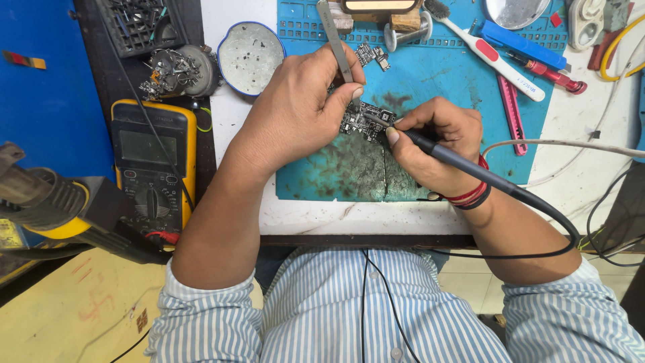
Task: The person uses a soldering iron and tweezers to solder components onto a small circuit board. They repeatedly heat solder joints and adjust tiny parts while working over a blue mat on a cluttered workbench.
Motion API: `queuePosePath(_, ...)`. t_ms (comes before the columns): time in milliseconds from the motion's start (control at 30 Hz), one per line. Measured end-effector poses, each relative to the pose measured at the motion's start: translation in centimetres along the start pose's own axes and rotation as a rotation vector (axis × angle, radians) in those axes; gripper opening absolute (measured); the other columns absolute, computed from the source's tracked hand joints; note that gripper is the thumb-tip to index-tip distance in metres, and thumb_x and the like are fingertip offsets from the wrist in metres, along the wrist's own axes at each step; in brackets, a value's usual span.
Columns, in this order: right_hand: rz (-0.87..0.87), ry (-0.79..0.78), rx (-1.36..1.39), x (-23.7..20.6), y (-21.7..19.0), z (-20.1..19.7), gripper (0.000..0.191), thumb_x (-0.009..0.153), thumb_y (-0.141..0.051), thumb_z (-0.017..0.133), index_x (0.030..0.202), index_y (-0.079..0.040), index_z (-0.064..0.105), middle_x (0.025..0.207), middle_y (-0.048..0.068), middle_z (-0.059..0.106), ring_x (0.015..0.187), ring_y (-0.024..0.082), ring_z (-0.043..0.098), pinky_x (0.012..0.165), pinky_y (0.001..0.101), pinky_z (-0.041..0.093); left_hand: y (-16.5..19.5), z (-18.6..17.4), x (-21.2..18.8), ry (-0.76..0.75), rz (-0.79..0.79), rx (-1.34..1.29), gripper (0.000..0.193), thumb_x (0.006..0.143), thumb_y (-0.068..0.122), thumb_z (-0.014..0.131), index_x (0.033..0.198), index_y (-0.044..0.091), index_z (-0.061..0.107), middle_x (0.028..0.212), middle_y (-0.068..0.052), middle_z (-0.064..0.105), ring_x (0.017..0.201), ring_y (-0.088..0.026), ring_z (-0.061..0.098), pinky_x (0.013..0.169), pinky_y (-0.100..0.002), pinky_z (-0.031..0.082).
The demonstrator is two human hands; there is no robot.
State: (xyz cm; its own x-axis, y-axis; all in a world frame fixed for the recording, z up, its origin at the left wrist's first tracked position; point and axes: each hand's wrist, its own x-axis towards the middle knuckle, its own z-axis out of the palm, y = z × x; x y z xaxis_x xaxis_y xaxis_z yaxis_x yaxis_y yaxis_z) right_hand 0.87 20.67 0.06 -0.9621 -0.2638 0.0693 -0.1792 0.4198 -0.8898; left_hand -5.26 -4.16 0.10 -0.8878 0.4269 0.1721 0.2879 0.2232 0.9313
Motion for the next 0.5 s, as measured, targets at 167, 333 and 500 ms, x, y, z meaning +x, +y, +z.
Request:
queuePosePath(167, -0.026, 0.000, -0.020, 0.06, -0.05, 0.00, 0.015, 0.096, -0.003, 0.077, 0.095, 0.000, 0.062, 0.084, 0.005, 0.070, 0.064, 0.005, 0.061, 0.058, 0.0196, 0.047, 0.00, 0.04, 0.03, 0.001, 0.001, 0.001, 0.010, 0.099, 0.006, 0.068, 0.106, 0.002, 0.063, 0.076, -0.012, 0.068, 0.068, -0.026, 0.071, 0.063, -0.037, 0.052)
queuePosePath(333, -0.026, -0.004, -0.015, -0.04, -0.01, -0.13, 0.014, 0.095, -0.002, 0.077, 0.095, 0.000, 0.062, 0.083, 0.005, 0.069, 0.063, 0.005, 0.061, 0.057, 0.0197, 0.046, 0.14, -0.03, 0.05, -0.006, -0.017, 0.001, 0.009, 0.099, 0.006, 0.068, 0.105, 0.002, 0.063, 0.074, -0.012, 0.067, 0.066, -0.026, 0.070, 0.062, -0.037, 0.051)
queuePosePath(500, -0.031, 0.016, 0.002, -0.18, 0.17, -0.05, 0.016, 0.095, -0.001, 0.076, 0.096, -0.001, 0.061, 0.085, 0.005, 0.070, 0.065, 0.005, 0.060, 0.059, 0.0200, 0.047, 0.36, 0.01, 0.04, -0.017, -0.043, 0.018, 0.010, 0.098, 0.007, 0.069, 0.105, 0.002, 0.063, 0.071, -0.012, 0.066, 0.063, -0.026, 0.069, 0.059, -0.037, 0.050)
